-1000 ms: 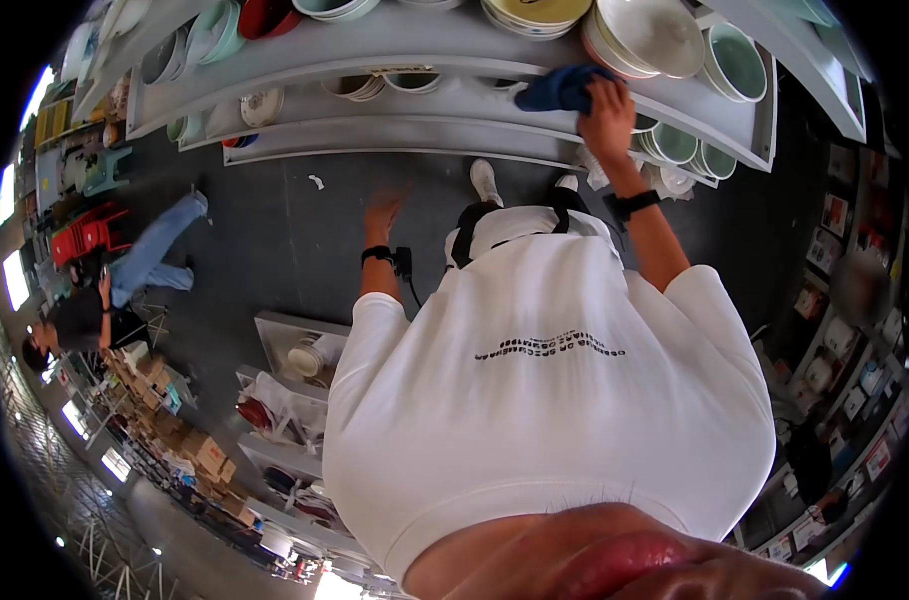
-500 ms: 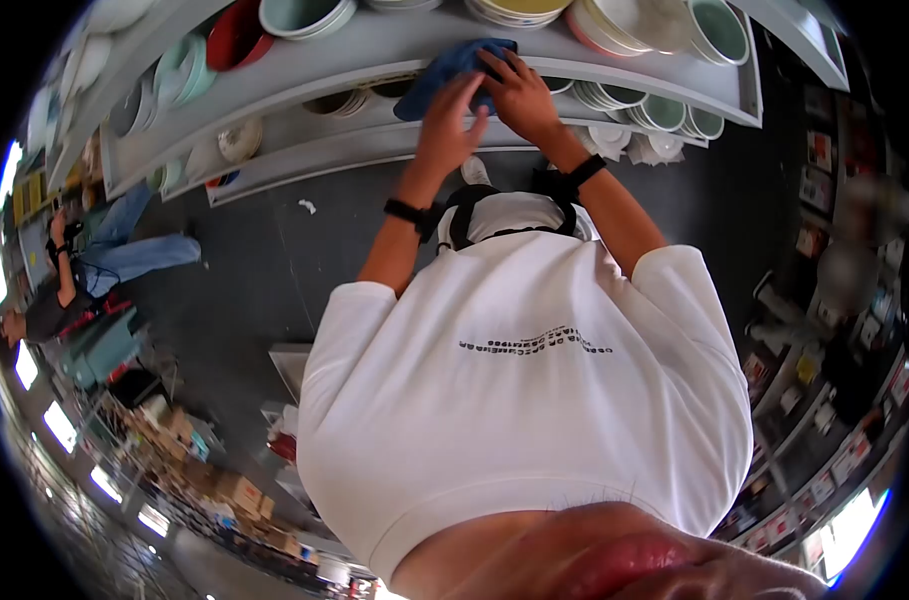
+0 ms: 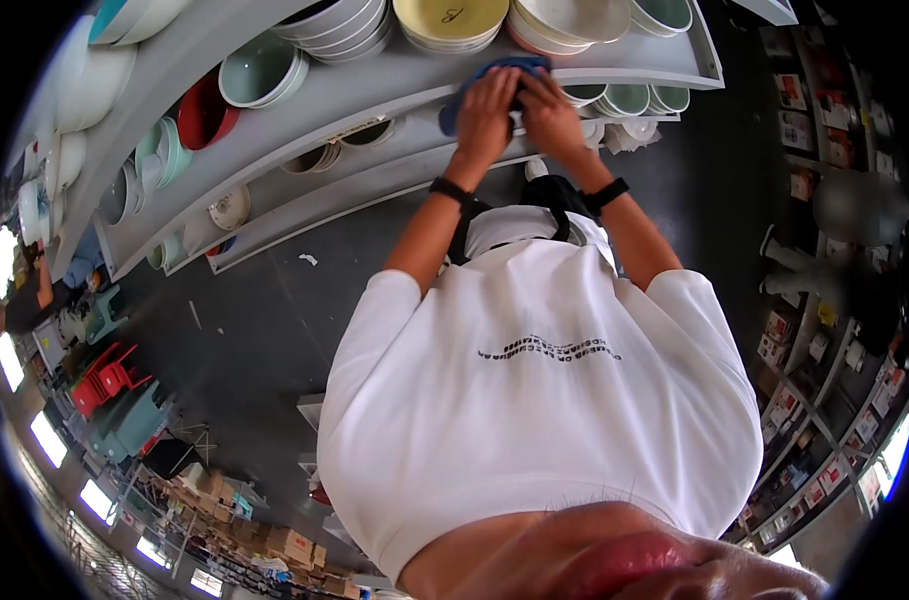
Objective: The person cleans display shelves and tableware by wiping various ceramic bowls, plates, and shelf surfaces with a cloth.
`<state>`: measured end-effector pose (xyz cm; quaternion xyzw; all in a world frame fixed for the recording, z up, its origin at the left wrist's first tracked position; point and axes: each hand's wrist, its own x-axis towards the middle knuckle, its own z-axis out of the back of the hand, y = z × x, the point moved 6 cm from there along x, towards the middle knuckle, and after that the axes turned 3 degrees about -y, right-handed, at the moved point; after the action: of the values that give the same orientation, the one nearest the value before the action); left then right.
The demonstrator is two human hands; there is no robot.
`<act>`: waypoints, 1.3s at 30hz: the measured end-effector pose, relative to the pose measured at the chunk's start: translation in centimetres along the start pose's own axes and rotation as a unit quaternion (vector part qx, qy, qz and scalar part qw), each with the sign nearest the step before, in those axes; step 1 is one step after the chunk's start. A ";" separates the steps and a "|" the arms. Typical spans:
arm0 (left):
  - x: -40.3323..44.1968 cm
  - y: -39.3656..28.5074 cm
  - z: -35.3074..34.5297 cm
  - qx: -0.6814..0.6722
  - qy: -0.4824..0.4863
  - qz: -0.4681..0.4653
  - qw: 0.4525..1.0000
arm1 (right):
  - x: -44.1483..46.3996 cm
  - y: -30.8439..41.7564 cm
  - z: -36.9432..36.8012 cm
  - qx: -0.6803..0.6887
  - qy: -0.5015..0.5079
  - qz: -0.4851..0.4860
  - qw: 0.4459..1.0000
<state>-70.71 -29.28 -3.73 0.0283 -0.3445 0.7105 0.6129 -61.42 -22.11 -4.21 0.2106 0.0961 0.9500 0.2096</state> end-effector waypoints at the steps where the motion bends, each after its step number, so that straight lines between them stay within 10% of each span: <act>1: -0.5 1.2 1.0 0.022 -0.021 0.010 0.999 | 0.7 1.5 -0.7 0.009 0.015 0.017 1.000; 14: -3.5 6.0 4.1 0.216 -0.018 0.161 0.963 | 2.2 4.7 -1.8 0.201 0.076 0.176 0.961; 26: 6.4 -11.2 -8.4 -0.040 0.008 -0.030 0.999 | -12.6 -20.7 0.3 0.223 0.295 -0.110 0.923; 31: 9.5 -17.4 -10.2 -0.170 0.054 -0.068 0.982 | -14.4 -24.0 0.1 0.482 0.057 -0.072 0.871; 34: 10.6 -18.1 -8.5 -0.128 0.012 -0.071 0.989 | -12.9 -23.6 0.9 0.445 -0.031 0.049 0.894; 39: 10.1 -16.0 -6.9 -0.035 -0.022 -0.028 0.999 | -4.4 -18.7 13.0 0.410 -0.132 -0.057 0.901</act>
<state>-56.35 -16.93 2.95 0.0325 -0.3818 0.6795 0.6257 -45.37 -6.14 0.70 0.3955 0.4606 0.7763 0.1696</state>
